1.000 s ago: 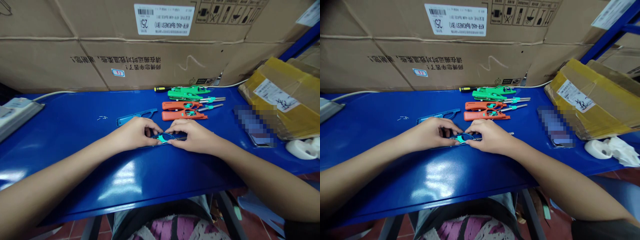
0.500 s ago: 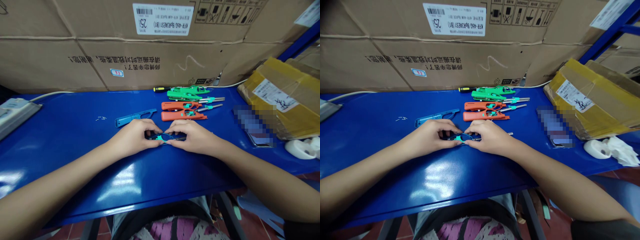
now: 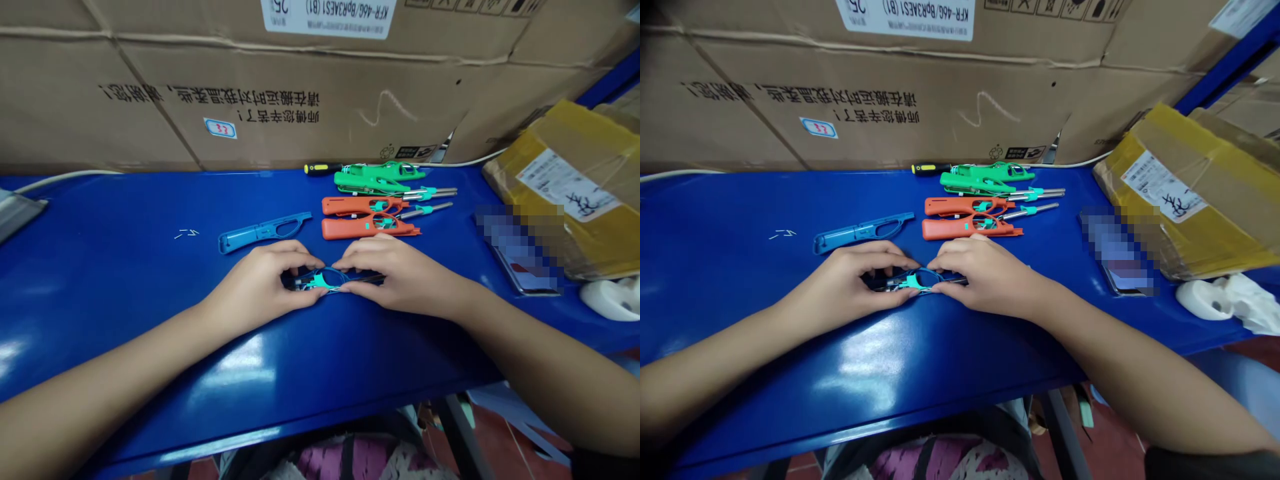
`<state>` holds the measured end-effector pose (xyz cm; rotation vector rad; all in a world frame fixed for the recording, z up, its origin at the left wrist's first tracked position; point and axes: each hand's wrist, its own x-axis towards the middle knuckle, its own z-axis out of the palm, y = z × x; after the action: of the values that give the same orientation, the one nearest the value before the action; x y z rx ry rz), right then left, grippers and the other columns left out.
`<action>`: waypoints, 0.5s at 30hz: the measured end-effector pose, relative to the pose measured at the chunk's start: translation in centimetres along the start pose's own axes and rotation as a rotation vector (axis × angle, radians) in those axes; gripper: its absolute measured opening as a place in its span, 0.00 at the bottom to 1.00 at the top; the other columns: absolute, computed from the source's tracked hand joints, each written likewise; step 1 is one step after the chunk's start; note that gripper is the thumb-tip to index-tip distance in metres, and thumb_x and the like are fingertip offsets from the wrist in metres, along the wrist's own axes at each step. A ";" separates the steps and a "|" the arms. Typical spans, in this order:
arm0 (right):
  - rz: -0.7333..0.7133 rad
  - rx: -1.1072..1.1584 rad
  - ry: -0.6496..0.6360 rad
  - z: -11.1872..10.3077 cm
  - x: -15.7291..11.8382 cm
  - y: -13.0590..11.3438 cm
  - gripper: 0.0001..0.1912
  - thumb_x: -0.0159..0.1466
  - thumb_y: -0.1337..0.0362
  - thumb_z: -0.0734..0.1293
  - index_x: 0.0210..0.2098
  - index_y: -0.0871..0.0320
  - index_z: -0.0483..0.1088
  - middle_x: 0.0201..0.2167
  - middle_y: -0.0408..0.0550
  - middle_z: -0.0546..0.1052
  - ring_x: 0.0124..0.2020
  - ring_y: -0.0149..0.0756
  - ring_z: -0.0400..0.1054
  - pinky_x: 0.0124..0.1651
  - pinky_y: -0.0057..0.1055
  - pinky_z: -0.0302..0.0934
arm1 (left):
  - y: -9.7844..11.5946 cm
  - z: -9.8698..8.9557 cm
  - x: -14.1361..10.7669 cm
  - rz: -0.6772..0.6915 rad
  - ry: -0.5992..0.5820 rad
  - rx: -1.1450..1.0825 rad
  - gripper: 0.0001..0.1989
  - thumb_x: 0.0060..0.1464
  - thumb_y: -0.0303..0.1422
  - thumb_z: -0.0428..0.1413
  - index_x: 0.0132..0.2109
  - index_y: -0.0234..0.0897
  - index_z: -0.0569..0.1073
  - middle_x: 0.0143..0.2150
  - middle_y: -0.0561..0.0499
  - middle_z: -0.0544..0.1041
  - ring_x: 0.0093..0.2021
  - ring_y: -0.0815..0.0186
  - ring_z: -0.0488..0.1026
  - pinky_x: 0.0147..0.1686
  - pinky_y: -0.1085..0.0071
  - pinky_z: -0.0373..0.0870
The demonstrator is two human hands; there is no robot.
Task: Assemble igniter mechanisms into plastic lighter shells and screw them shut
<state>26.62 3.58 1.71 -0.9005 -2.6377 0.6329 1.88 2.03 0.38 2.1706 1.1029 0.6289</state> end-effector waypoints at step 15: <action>0.020 0.048 -0.025 -0.5 -0.2 -0.3 0.03 0.65 0.68 0.68 0.38 0.57 0.75 0.40 0.47 0.75 0.42 0.36 0.69 0.49 0.36 0.61 | -0.3 0.1 0.1 -0.011 0.022 -0.020 0.13 0.54 0.36 0.65 0.47 0.39 0.81 0.41 0.51 0.77 0.34 0.69 0.73 0.36 0.72 0.71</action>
<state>26.83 3.38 2.32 -0.9120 -2.6267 0.7141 1.89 2.20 0.11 2.1434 1.1149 0.6582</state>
